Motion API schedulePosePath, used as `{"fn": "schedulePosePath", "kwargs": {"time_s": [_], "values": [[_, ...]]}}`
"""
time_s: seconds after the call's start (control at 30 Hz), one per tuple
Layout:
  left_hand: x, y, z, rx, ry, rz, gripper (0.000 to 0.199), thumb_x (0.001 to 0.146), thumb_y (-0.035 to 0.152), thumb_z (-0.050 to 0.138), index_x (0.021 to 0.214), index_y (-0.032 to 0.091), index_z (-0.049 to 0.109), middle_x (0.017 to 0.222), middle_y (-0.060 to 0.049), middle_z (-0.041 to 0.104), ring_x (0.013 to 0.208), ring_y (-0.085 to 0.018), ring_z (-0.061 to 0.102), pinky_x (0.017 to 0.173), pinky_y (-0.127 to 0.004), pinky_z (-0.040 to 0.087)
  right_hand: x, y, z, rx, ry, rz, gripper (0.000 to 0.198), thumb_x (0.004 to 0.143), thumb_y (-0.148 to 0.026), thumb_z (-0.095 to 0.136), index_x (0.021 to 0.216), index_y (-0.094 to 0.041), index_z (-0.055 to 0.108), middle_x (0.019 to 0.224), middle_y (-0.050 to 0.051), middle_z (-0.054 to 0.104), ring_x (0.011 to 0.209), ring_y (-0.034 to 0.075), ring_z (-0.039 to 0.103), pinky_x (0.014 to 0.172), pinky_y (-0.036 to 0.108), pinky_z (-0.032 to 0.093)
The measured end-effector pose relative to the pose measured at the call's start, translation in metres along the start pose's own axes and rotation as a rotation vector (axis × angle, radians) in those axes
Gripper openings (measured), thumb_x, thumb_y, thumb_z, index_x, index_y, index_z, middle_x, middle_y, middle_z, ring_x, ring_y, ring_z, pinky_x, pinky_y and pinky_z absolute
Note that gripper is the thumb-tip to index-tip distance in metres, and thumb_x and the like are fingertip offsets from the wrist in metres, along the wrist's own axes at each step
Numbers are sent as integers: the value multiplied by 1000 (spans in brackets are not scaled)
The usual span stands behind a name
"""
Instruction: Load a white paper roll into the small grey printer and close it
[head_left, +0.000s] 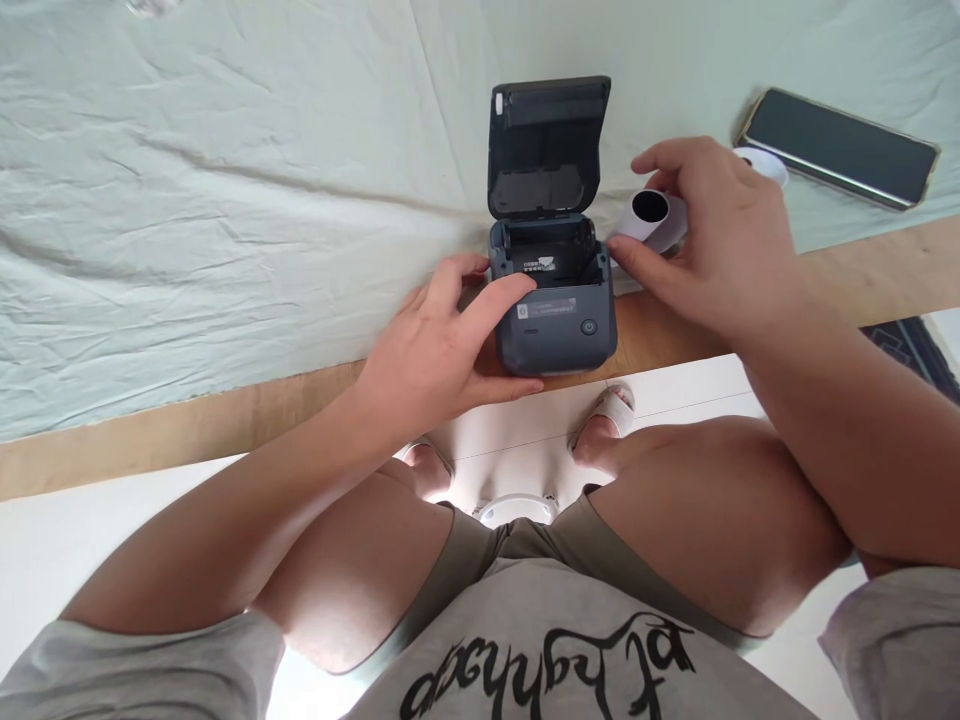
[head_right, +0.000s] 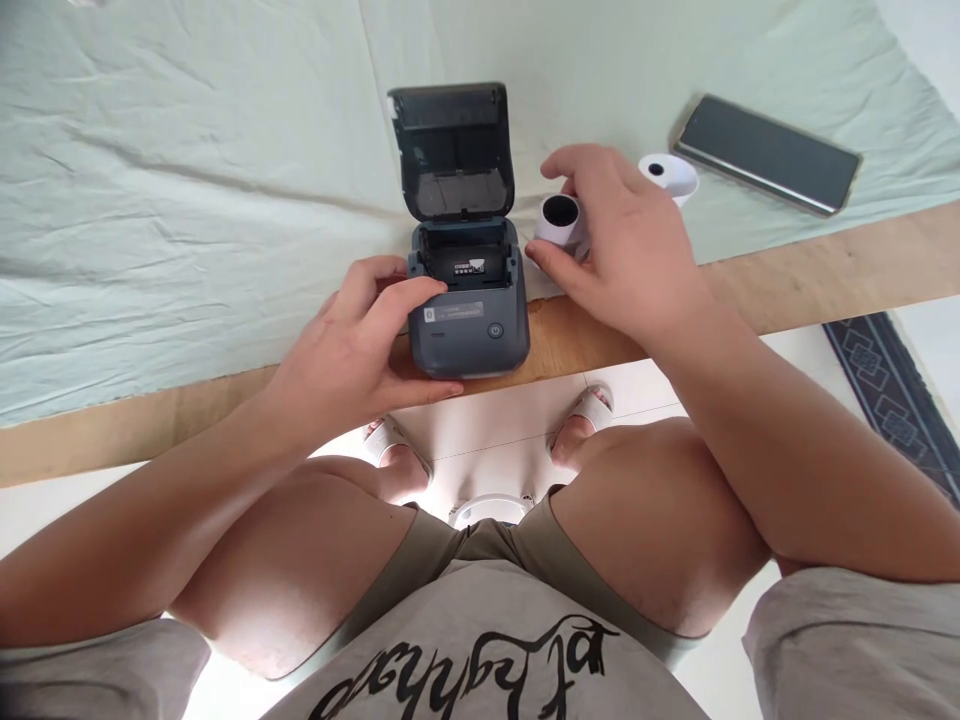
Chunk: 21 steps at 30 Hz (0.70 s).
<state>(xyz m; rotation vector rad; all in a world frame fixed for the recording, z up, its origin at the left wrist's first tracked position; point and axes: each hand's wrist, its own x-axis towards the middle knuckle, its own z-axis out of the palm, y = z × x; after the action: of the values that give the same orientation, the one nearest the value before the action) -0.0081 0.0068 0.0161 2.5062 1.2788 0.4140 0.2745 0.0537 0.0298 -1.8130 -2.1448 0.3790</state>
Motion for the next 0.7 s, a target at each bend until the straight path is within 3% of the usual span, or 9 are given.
{"fn": "schedulePosePath", "kwargs": {"time_s": [0.2, 0.37, 0.47, 0.57, 0.63, 0.7], "values": [[-1, -4, 5, 16, 78, 77, 81, 83, 41, 95, 150, 20, 55, 144, -22, 54, 134, -41, 64, 113, -58, 58, 2, 12, 9, 81, 87, 15, 73, 77, -59, 75, 134, -19, 51, 135, 13, 55, 123, 20, 59, 112, 43, 55], [-2, -7, 7, 33, 113, 111, 85, 81, 44, 96, 150, 21, 53, 143, -21, 54, 131, -41, 66, 110, -58, 60, -9, 9, 5, 167, 232, -35, 59, 83, -60, 73, 121, -19, 55, 122, 8, 56, 93, 6, 54, 87, 29, 54], [-2, -8, 8, 44, 116, 123, 86, 80, 45, 96, 151, 22, 51, 144, -21, 53, 132, -42, 65, 109, -59, 61, -14, 0, 1, 189, 325, -204, 44, 88, -44, 69, 127, -26, 60, 129, 5, 55, 100, 4, 56, 84, 22, 52], [-2, -10, 10, 59, 123, 138, 91, 79, 47, 98, 151, 23, 47, 144, -21, 53, 132, -43, 66, 107, -60, 62, -15, -14, -1, 200, 388, -417, 48, 93, -37, 65, 140, -32, 58, 134, 4, 55, 112, 6, 60, 88, 22, 54], [-2, -10, 10, 54, 141, 141, 100, 76, 49, 99, 153, 25, 42, 144, -21, 54, 132, -42, 66, 106, -59, 62, -14, -25, -1, 247, 351, -471, 50, 95, -37, 62, 143, -28, 56, 137, 5, 57, 116, 8, 63, 94, 25, 56], [-3, -11, 11, 14, 155, 135, 111, 73, 49, 101, 157, 26, 33, 145, -20, 55, 132, -40, 67, 107, -56, 62, -12, -35, -1, 253, 298, -437, 44, 94, -35, 60, 137, -24, 60, 133, 5, 62, 113, 8, 65, 97, 27, 57]]}}
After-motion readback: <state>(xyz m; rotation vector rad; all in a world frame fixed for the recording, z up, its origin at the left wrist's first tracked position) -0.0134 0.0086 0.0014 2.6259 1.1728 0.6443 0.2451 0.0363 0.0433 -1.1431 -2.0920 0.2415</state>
